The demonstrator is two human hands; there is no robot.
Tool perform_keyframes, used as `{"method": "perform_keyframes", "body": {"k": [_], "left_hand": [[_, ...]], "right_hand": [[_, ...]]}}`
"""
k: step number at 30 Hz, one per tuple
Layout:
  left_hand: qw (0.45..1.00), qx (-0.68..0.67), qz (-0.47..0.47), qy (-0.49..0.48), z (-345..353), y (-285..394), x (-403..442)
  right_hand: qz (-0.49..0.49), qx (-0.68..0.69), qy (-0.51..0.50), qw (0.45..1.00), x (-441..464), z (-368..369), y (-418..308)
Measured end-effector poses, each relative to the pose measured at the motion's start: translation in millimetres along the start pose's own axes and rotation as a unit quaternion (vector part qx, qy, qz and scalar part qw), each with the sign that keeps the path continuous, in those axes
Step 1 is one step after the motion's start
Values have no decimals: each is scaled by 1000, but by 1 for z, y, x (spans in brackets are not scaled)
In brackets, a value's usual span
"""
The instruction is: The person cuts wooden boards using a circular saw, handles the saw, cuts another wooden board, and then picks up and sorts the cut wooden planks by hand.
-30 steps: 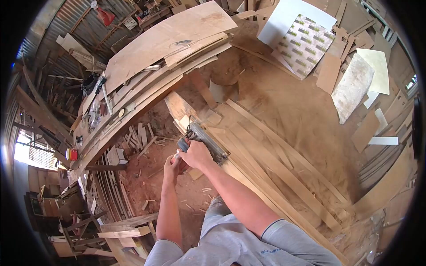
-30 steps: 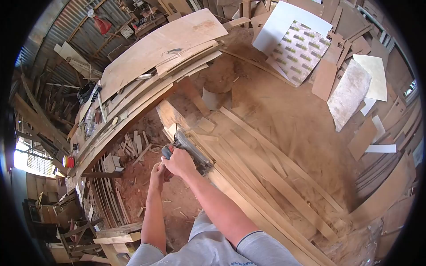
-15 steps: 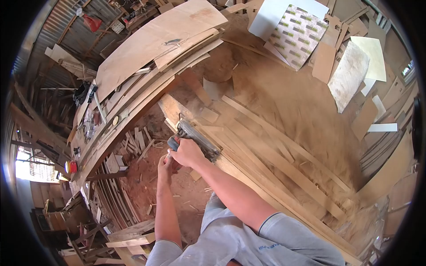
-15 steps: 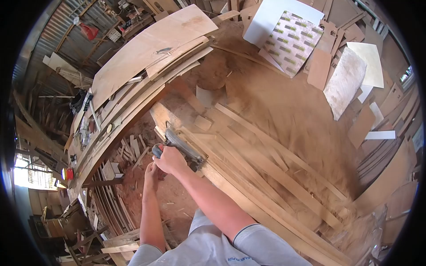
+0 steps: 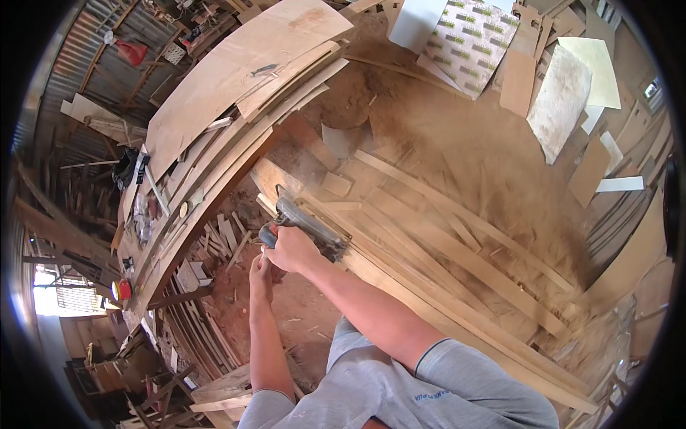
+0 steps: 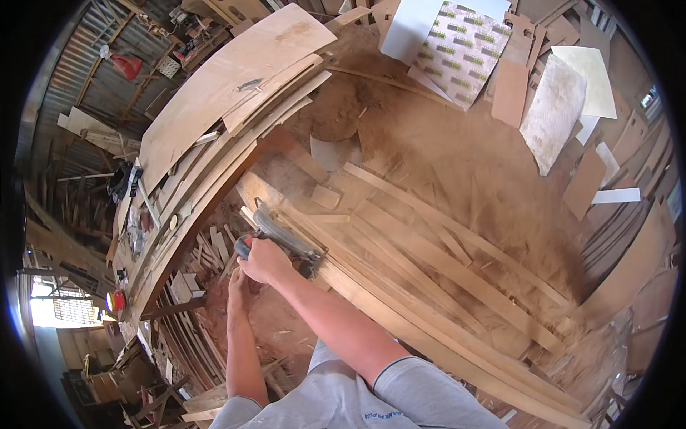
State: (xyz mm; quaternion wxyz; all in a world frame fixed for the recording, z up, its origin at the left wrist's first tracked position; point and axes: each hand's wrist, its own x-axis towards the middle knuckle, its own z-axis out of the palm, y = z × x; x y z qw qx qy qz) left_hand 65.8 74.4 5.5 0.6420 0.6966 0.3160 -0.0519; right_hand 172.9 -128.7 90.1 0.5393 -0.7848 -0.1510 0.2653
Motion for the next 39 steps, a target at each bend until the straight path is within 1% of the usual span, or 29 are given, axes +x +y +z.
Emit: {"method": "perform_keyframes", "body": {"k": [2,5,8,11,14,17,20,23,26,32,35,38,39], "left_hand": [[1000,15,1,3,3,12,-5],[999,21,20,22,-10,-4,12],[1000,6,19,23,-8,3,14],[1000,-2,15,1,-15,4,22],[1000,5,12,18,-12,14,21],[999,-24,35,24,-18,4,36],[999,-21,21,30,-17,9,36],[999,-20,25,-42,-29,15,40],[1000,3,18,24,-18,26,37],[999,-2,18,40,-17,35,46],[1000,7,19,6,-41,24,65],[999,-15,38,-23,-52,18,84],[999,-9,35,-20,-54,20,87]], "right_hand": [[0,0,-3,1000,5,2,-1],[-11,4,8,1000,13,5,-1],[-13,4,8,1000,21,9,0],[-26,-1,11,1000,28,12,1],[-33,7,9,999,35,14,0],[-13,7,-5,1000,43,13,-3],[-8,0,-14,1000,48,15,-3],[2,4,-21,1000,47,7,-13],[-10,-7,-23,1000,54,10,-13],[-44,-5,18,999,74,28,-4],[-48,1,29,998,81,32,-8],[-32,-9,21,999,94,34,-13],[-37,-9,23,999,98,35,-14]]}}
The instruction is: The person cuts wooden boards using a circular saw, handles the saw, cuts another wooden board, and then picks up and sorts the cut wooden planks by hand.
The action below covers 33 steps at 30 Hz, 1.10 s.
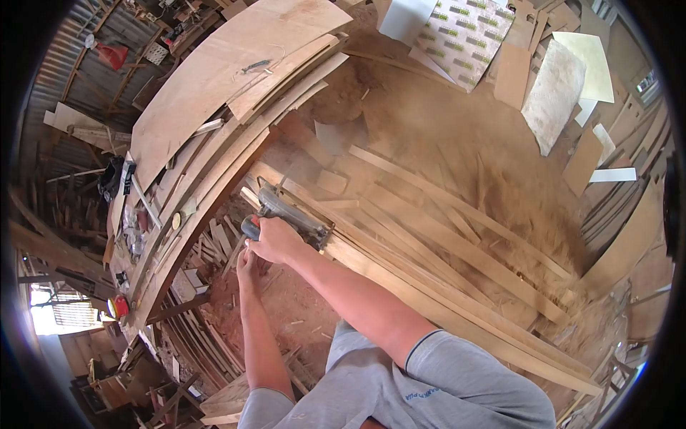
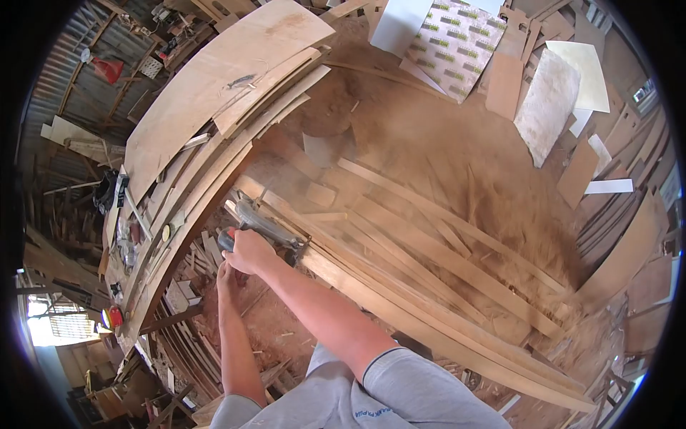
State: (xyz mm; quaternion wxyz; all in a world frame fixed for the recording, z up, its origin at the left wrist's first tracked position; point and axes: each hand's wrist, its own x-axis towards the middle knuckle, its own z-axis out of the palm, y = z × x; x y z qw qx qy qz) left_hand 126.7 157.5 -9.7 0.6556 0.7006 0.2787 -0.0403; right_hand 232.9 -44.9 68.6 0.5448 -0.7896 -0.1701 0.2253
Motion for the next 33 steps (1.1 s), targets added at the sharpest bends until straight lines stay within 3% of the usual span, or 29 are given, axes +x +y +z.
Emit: {"method": "perform_keyframes", "body": {"k": [8,11,12,16,20,23,29,30,33], "left_hand": [[996,35,0,81,-16,-4,27],[993,11,49,107,-6,-3,13],[996,19,43,71,-15,-5,11],[972,70,195,113,16,25,-47],[980,-11,195,26,22,56,-74],[977,38,212,-11,41,95,-77],[939,131,127,-290,200,139,-93],[934,178,88,-297,229,135,-97],[928,167,35,-332,285,144,-135]], "right_hand": [[-33,-3,15,999,29,10,-7],[-33,-57,6,998,17,6,-8],[-68,-35,25,997,9,6,-3],[-165,31,101,981,-49,0,18],[-159,39,143,976,-110,-28,18],[-123,-27,155,980,-164,-57,16],[-99,-274,226,929,-271,-109,19],[-115,-283,240,922,-284,-116,30],[-11,-368,231,901,-340,-124,15]]}}
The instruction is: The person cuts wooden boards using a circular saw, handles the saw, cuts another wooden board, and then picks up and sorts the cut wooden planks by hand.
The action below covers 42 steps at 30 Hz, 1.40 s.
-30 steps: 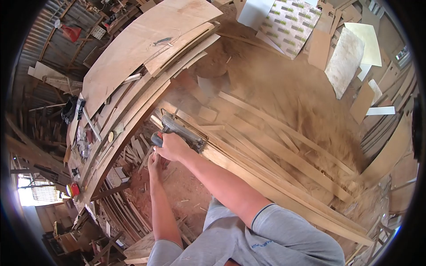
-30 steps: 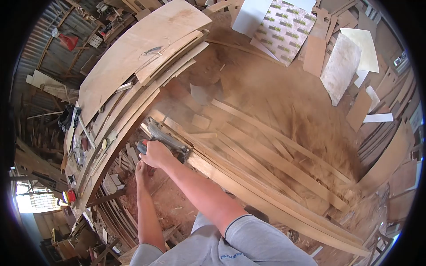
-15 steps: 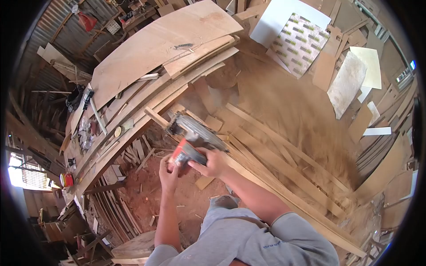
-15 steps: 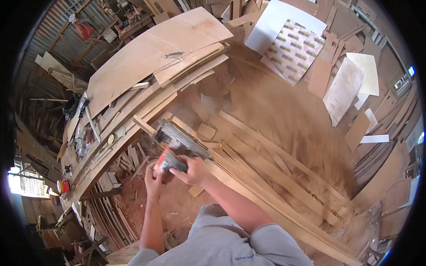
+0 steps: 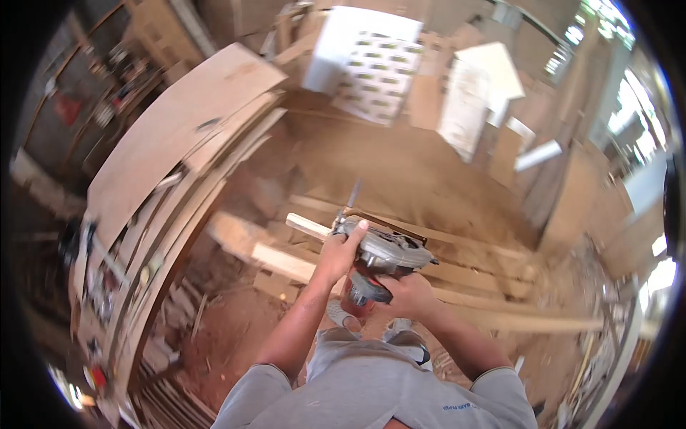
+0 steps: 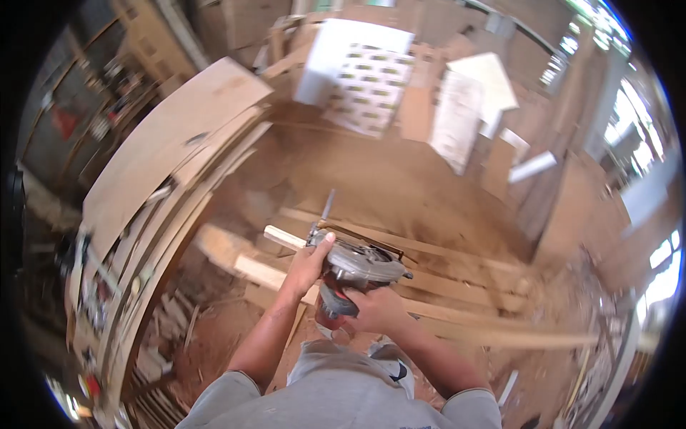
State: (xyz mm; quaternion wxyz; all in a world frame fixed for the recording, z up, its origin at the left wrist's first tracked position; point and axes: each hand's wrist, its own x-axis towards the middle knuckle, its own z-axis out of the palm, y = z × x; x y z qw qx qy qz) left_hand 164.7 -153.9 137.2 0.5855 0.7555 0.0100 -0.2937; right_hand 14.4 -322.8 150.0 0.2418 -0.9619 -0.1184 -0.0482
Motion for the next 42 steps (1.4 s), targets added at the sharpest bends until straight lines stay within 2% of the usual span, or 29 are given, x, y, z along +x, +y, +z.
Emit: {"method": "perform_keyframes", "body": {"k": [1,4,7,9,12,13,18,19,22,23,24,26,27,30,31,33,36,39,42], "left_hand": [[999,-21,-9,-35,17,5,5],[988,-86,39,-122,72,13,-2],[971,-104,80,-201,111,-12,-19],[951,-115,113,-262,127,-31,-35],[948,-112,138,-265,148,-54,-54],[949,-112,113,-273,146,-60,-58],[955,-96,133,-247,138,-81,-83],[960,-106,125,-228,135,-84,-91],[971,-161,138,-108,145,-80,-121],[972,-179,140,-57,151,-80,-129],[970,-196,142,-6,155,-80,-136],[962,-197,186,6,161,-85,-141],[960,-201,195,17,166,-86,-146],[961,-202,188,23,171,-88,-148],[963,-201,178,20,168,-88,-149],[956,-198,216,25,167,-95,-141],[955,-205,214,15,166,-94,-143],[956,-214,202,3,167,-91,-148],[953,-205,221,-4,167,-86,-148]], "right_hand": [[17,-31,-5,999,-14,-2,10],[45,-65,25,997,-53,-24,21],[-11,-99,108,989,-105,-10,41],[3,-112,121,986,-135,-12,43],[25,-101,153,983,-166,-14,44],[34,-72,156,985,-174,-10,43],[90,46,138,985,-197,2,32],[55,62,166,983,-197,12,31],[64,81,105,989,-197,29,30],[15,55,133,989,-196,39,33],[6,51,129,990,-197,33,31],[-9,39,121,992,-198,20,30],[-48,-24,131,990,-200,19,33],[-119,-9,185,975,-221,12,40],[-113,73,139,981,-231,3,42],[-97,230,45,967,-254,-23,53],[178,289,56,939,-265,-97,60],[185,226,83,953,-254,-95,86],[266,380,-102,880,-244,-103,88]]}}
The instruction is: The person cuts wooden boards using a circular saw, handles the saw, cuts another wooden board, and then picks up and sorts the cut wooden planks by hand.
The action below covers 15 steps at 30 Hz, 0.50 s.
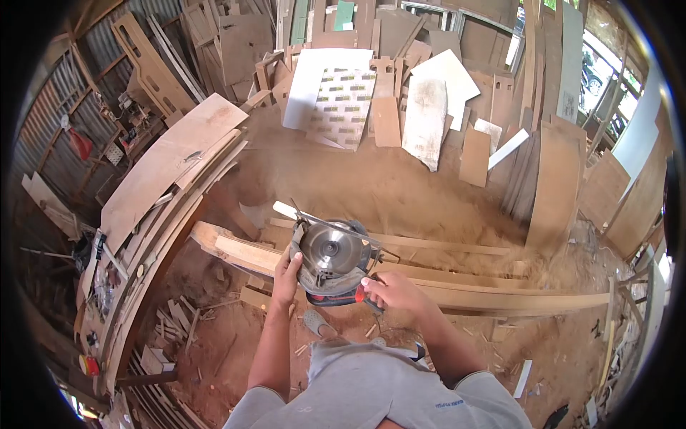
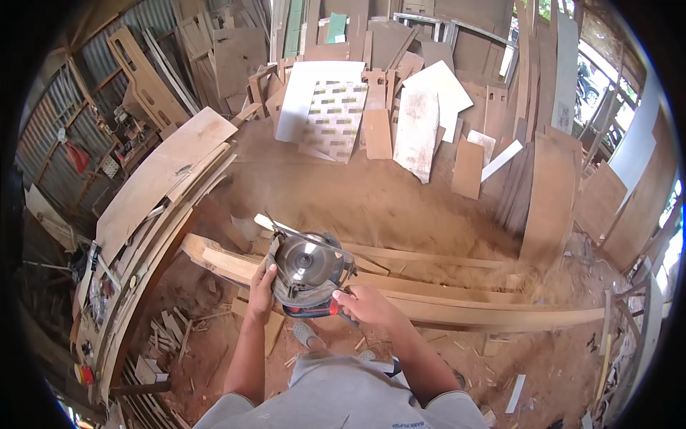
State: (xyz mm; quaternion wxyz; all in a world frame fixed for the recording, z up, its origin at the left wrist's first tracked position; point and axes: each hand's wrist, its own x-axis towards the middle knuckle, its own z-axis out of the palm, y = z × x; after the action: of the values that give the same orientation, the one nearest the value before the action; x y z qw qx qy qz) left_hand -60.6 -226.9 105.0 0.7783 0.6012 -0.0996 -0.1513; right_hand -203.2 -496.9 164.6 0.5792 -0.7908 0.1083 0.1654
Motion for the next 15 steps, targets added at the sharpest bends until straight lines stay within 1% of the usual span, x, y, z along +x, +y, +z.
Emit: {"method": "perform_keyframes", "body": {"k": [2,3,5,6,7,8,9,11,12,15], "left_hand": [[1000,6,1,-3,0,1,0],[999,48,2,18,-1,1,-2],[990,131,5,59,0,2,-2],[959,259,72,90,9,12,-6],[906,382,137,118,26,31,-16],[833,497,198,145,43,49,-26],[841,486,221,90,58,62,-33],[804,515,295,-35,84,68,-43],[779,524,331,-96,94,67,-45],[769,525,338,-141,118,48,-42]], "right_hand": [[-26,34,-30,999,6,1,11],[-37,52,-45,997,5,2,8],[-41,-4,-31,999,-3,2,-1],[-42,-31,-22,998,-7,2,-7],[-60,-61,-4,996,-5,2,-5],[-78,-89,14,993,-1,5,2],[-94,-116,31,988,1,10,10],[-138,-236,103,956,10,20,30],[-161,-295,139,932,12,24,35],[-162,-304,210,915,-6,33,16]]}}
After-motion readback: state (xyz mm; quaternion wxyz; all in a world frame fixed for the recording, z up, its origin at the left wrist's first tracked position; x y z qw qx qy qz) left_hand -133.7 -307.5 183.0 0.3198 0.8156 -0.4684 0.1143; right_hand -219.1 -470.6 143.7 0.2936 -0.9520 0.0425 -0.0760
